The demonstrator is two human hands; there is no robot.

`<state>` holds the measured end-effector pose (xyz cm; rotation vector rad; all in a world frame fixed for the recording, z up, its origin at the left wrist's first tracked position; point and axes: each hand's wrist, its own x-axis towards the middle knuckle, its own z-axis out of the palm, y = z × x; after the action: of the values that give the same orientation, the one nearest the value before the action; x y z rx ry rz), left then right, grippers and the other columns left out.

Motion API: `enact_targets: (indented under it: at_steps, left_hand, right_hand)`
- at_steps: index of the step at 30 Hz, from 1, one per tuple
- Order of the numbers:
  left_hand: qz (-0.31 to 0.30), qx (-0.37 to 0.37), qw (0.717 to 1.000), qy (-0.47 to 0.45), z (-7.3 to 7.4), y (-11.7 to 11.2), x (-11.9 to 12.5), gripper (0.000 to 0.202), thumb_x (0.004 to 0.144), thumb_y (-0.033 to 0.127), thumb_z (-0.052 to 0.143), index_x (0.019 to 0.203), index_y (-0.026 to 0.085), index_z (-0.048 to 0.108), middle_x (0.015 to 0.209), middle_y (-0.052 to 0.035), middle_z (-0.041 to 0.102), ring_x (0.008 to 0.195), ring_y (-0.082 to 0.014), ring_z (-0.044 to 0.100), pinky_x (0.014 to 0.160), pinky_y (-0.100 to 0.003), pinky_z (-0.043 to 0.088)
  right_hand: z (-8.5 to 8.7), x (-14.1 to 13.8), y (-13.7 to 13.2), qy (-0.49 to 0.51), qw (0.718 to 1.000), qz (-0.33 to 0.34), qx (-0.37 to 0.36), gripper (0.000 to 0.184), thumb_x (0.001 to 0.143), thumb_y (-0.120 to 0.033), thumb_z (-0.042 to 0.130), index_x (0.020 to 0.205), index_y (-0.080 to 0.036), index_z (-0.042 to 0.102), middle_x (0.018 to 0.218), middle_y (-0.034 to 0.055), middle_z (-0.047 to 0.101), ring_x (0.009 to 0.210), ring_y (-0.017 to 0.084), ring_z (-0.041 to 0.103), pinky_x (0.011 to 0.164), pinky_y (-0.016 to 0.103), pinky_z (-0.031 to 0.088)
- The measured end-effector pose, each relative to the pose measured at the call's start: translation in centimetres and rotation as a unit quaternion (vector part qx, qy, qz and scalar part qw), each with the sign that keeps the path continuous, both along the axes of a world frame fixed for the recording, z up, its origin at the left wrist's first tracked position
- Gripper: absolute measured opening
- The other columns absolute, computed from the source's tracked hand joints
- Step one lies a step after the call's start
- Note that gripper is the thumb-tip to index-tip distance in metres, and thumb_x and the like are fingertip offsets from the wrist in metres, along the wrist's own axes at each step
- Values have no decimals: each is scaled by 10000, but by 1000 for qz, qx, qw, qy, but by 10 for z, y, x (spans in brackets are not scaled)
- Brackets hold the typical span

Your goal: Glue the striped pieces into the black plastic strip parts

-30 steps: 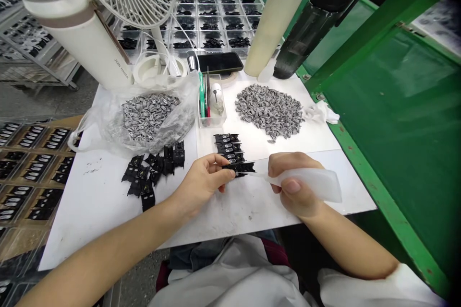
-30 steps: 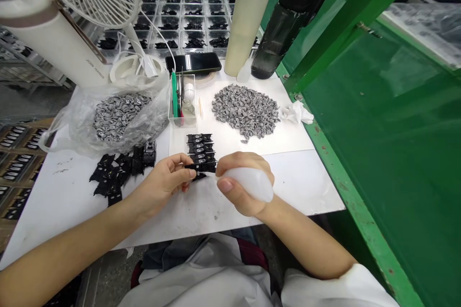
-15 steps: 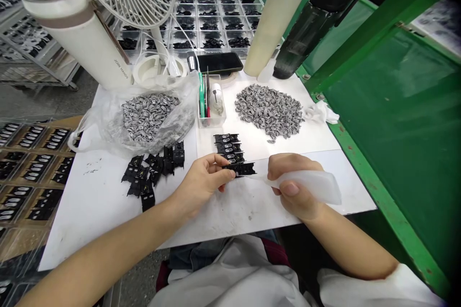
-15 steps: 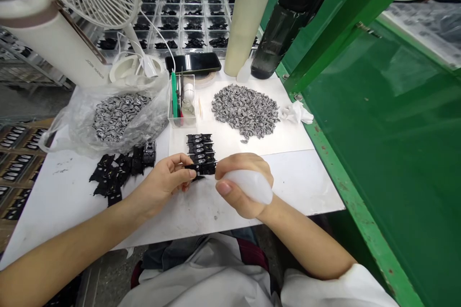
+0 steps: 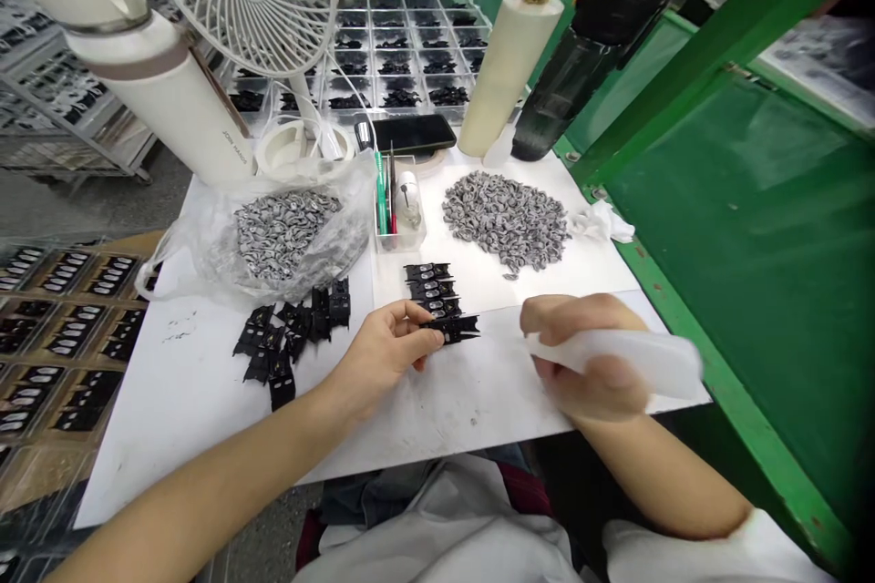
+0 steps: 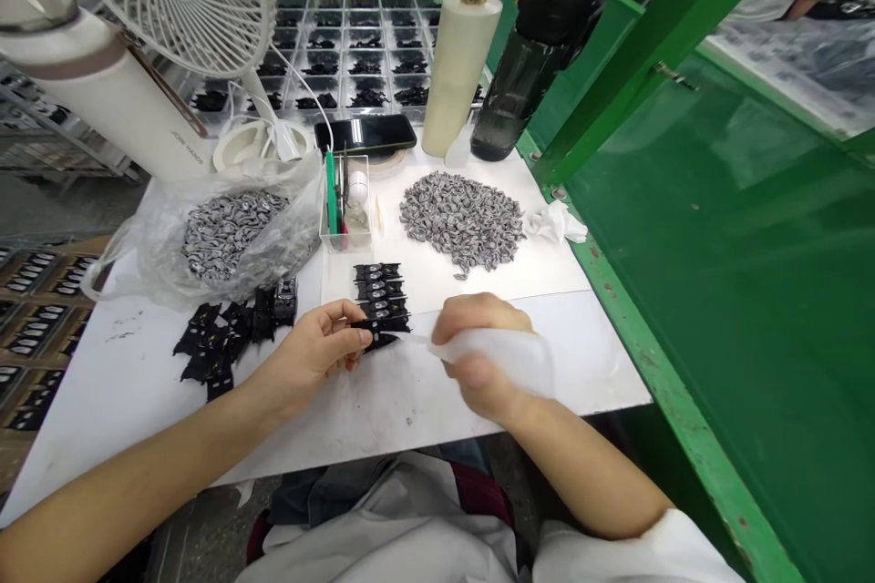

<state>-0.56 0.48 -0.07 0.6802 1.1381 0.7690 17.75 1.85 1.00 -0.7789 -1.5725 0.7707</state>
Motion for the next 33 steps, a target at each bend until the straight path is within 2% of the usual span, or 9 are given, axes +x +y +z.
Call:
enact_targets:
  at_steps: [3, 6, 10, 15, 19, 23, 26, 29, 33]
  left_hand:
    - [9, -9, 1000, -5, 2, 1, -1, 188, 646, 206, 658, 742, 175, 499, 537, 72, 477, 488, -50, 431, 497, -192, 341]
    - [16, -14, 1000, -22, 2, 1, -1, 194, 647, 198, 656, 758, 173, 498, 561, 66, 489, 513, -52, 435, 519, -196, 350]
    - [11, -21, 999, -31, 2, 1, -1, 197, 653, 203, 654, 769, 172, 498, 564, 64, 489, 519, -53, 432, 528, -201, 349]
    - [12, -19, 999, -33, 2, 1, -2, 200, 653, 209, 657, 766, 172, 497, 561, 64, 485, 520, -56, 428, 534, -205, 349]
    - [20, -13, 999, -40, 3, 0, -1, 201, 650, 203, 657, 763, 171, 495, 559, 64, 484, 522, -59, 431, 535, -207, 349]
    - [21, -13, 999, -45, 4, 0, -1, 196, 643, 193, 661, 752, 168, 501, 558, 62, 493, 516, -57, 436, 533, -207, 348]
    - [21, -13, 998, -54, 3, 1, -1, 189, 647, 190, 658, 753, 164, 503, 560, 61, 496, 519, -55, 439, 535, -206, 351]
    - [30, -6, 997, -67, 0, 2, -2, 203, 640, 187, 662, 759, 166, 499, 549, 64, 489, 515, -56, 436, 529, -207, 348]
    - [39, 1, 997, -71, -1, 2, -2, 217, 630, 189, 666, 760, 169, 494, 542, 65, 494, 510, -57, 437, 526, -206, 344]
  right_hand:
    - [10, 11, 9, 134, 986, -18, 100, 292, 769, -488, 544, 784, -209, 625, 389, -78, 395, 250, 69, 314, 270, 225, 241]
    - [12, 41, 22, 94, 966, -215, 109, 204, 691, -262, 678, 885, -223, 631, 554, -50, 515, 409, 96, 507, 355, 224, 373]
    - [-3, 100, 39, -117, 928, -351, -47, 577, 623, -200, 677, 1170, -272, 508, 1034, 68, 590, 818, 201, 599, 682, 355, 494]
    - [-25, 135, 47, -409, 800, -421, -124, 260, 737, -210, 488, 937, -235, 651, 1006, 64, 583, 690, 157, 556, 768, 393, 460]
    - [-27, 129, 43, -436, 800, -387, -140, 235, 742, -186, 500, 907, -221, 663, 1068, 90, 542, 744, 190, 571, 763, 430, 459]
    - [-11, 97, 28, -303, 845, -442, -6, 205, 743, -150, 544, 900, -211, 659, 1183, 145, 466, 1050, 285, 491, 768, 392, 465]
    - [7, 48, 27, -282, 915, -283, 54, 181, 764, -152, 542, 891, -235, 641, 982, 84, 579, 887, 208, 556, 693, 323, 478]
    - [21, -8, 50, -341, 938, -40, -49, 367, 787, -224, 544, 1153, -245, 531, 927, 38, 616, 708, 138, 565, 609, 271, 458]
    - [30, -56, 94, -350, 935, 5, -60, 339, 791, -326, 550, 1104, -200, 582, 766, 10, 616, 581, 105, 495, 576, 255, 383]
